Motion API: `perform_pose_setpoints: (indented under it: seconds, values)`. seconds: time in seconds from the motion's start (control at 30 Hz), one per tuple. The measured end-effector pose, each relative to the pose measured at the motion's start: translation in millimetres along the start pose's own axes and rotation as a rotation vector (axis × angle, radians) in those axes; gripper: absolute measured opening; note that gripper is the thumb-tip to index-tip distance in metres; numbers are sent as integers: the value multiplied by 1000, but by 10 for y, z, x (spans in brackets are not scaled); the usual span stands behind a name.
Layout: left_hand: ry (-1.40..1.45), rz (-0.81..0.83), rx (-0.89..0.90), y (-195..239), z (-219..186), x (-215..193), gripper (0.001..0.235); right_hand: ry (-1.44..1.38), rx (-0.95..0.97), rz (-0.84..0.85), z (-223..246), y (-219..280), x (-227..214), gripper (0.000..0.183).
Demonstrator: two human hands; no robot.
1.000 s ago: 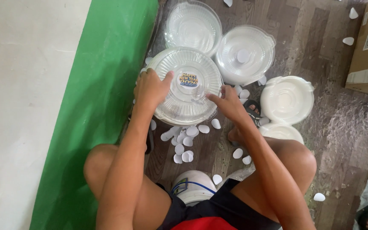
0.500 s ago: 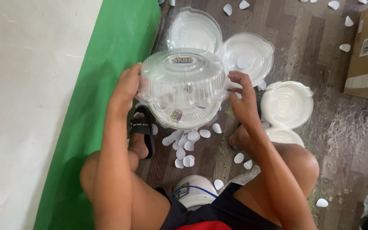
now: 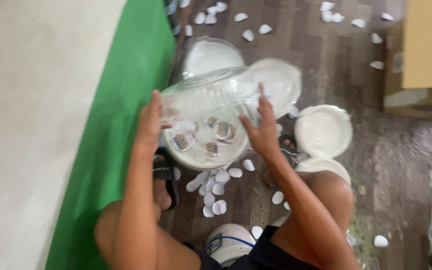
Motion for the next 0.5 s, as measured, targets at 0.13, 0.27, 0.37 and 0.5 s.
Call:
perform_pose_setpoints:
  seconds: [0.13,0.27,0.37,0.5]
  values:
    - [53,60,-26,-380,375,-350,70,69,-36,-86,454,-7,-27,74]
    - [4,73,-60,-571,326,-399,75,-24,-37,-49,268,-59,214,84]
    - [-32,42,-96,-535,206,-291,84,-87,-55,11,374,-72,216,80]
    - [-9,20,-118,-813,446,-549,86,-215,-14,-138,138,-137,368,77]
Point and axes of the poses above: each hand's wrist, its own y-axis away from the middle knuckle, its own x-axis out of the palm, z = x × y, the point moved 2 cm from there along -y, towards the middle knuckle, and after that the axes turned 12 degrees about y, right-handed, at the moved point
